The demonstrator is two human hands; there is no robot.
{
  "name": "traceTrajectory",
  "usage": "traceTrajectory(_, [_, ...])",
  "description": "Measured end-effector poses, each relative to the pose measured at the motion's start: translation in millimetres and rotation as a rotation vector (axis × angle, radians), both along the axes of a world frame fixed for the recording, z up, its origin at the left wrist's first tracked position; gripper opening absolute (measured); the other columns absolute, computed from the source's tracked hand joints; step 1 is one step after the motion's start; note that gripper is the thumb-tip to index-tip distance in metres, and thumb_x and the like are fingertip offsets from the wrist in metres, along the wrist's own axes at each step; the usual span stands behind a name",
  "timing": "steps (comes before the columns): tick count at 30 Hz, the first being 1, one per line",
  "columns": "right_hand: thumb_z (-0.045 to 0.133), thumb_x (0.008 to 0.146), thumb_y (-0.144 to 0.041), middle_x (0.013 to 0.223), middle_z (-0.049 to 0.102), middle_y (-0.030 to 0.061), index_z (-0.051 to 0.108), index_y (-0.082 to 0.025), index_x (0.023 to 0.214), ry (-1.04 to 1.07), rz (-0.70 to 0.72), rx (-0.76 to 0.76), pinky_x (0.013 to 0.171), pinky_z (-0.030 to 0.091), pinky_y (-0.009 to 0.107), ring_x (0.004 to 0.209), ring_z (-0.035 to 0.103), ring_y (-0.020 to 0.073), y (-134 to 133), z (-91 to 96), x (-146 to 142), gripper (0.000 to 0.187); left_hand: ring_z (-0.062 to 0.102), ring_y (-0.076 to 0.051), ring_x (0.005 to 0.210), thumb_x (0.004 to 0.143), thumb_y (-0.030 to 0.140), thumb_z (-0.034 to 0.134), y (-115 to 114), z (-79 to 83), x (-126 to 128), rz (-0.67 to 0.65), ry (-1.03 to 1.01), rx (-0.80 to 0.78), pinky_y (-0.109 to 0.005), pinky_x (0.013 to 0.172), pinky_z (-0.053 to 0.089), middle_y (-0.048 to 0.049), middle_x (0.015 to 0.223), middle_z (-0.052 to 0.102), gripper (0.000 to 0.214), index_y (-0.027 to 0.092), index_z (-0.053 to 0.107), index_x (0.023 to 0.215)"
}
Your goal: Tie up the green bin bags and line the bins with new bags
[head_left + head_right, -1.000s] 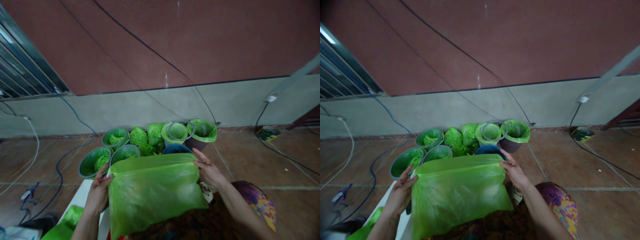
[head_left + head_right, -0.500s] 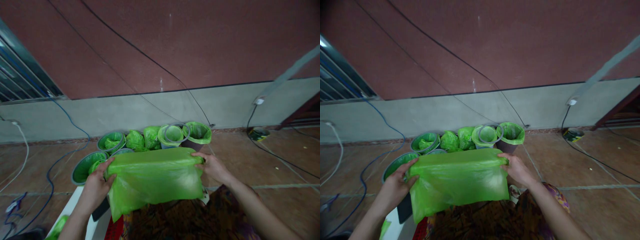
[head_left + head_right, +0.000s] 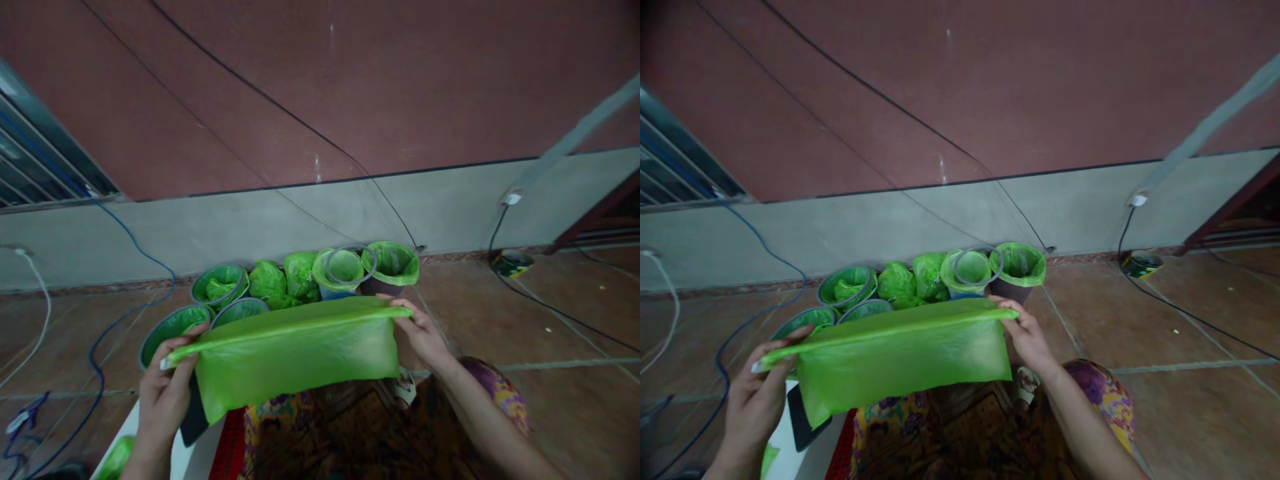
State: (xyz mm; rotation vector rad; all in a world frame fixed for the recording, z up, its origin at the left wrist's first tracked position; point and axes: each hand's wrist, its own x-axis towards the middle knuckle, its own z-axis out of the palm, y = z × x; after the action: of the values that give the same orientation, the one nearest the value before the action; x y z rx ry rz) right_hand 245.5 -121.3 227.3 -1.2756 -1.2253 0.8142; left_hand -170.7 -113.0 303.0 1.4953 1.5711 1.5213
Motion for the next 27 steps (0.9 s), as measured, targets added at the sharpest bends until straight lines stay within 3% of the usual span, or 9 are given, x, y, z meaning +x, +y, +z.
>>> traceTrajectory(2, [0.053,0.085,-0.042,0.102,0.069,0.0063,0.059,-0.022,0.094,0.051,-0.143,-0.038,0.080,0.049,0.031,0.092,0.063,0.0222,2.0,-0.3,-12.8,0.022,0.062,-0.022,0.083,0.078,0.044,0.061,-4.1,-0.8,7.2,0.148,0.164,-0.012,-0.030,0.075,0.048,-0.0012,0.082,0.065,0.025,0.023,0.054,0.089])
traceTrajectory(6, [0.044,0.089,-0.040,0.088,0.067,0.0066,0.058,-0.019,0.098,-0.218,-0.423,0.002,0.074,0.046,0.030,0.081,0.061,0.0217,6.7,1.6,-32.5,0.027,0.052,-0.020,0.060,0.085,0.039,0.052,-7.9,1.2,12.3,0.429,0.546,-0.115,-0.029,0.058,0.038,0.0008,0.066,0.051,0.021,0.021,0.053,0.098])
traceTrajectory(8, [0.039,0.091,-0.038,0.081,0.066,0.0064,0.057,-0.018,0.102,-0.349,-0.423,-0.013,0.070,0.044,0.030,0.073,0.061,0.0217,7.6,2.7,-37.7,0.029,0.049,-0.019,0.055,0.086,0.036,0.052,-8.4,2.1,8.9,0.436,0.632,-0.157,-0.028,0.056,0.034,0.0012,0.064,0.048,0.020,0.021,0.053,0.099])
traceTrajectory(12, [0.036,0.093,-0.034,0.074,0.067,0.0059,0.058,-0.020,0.107,-0.544,-0.290,-0.094,0.063,0.042,0.029,0.067,0.063,0.0232,9.7,-8.8,-43.4,0.030,0.043,-0.017,0.045,0.083,0.031,0.053,-7.6,-7.9,-7.1,0.296,0.725,-0.249,-0.025,0.053,0.029,0.0039,0.055,0.043,0.017,0.020,0.052,0.096])
traceTrajectory(15, [0.034,0.093,-0.031,0.078,0.069,0.0082,0.059,-0.018,0.110,-0.633,-0.219,-0.161,0.064,0.042,0.029,0.070,0.065,0.0238,15.5,-36.2,-50.5,0.032,0.045,-0.018,0.043,0.081,0.028,0.053,-4.9,-32.3,-19.7,0.226,0.750,-0.314,-0.024,0.051,0.027,0.0043,0.051,0.043,0.016,0.019,0.051,0.094])
traceTrajectory(22, [0.032,0.094,-0.023,0.081,0.070,0.0116,0.057,-0.014,0.114,-0.704,-0.105,-0.376,0.068,0.042,0.028,0.073,0.065,0.0228,28.7,-122.3,-84.3,0.034,0.052,-0.019,0.048,0.086,0.021,0.049,2.6,-109.2,-33.6,0.177,0.753,-0.455,-0.025,0.051,0.028,0.0027,0.052,0.048,0.012,0.017,0.050,0.098])
traceTrajectory(27, [0.034,0.094,-0.021,0.084,0.070,0.0135,0.056,-0.014,0.117,-0.647,-0.076,-0.470,0.069,0.042,0.028,0.079,0.065,0.0235,33.3,-152.2,-107.6,0.033,0.056,-0.019,0.054,0.093,0.024,0.042,5.3,-145.5,-27.0,0.156,0.738,-0.539,-0.025,0.055,0.029,0.0005,0.058,0.052,0.013,0.016,0.049,0.101])
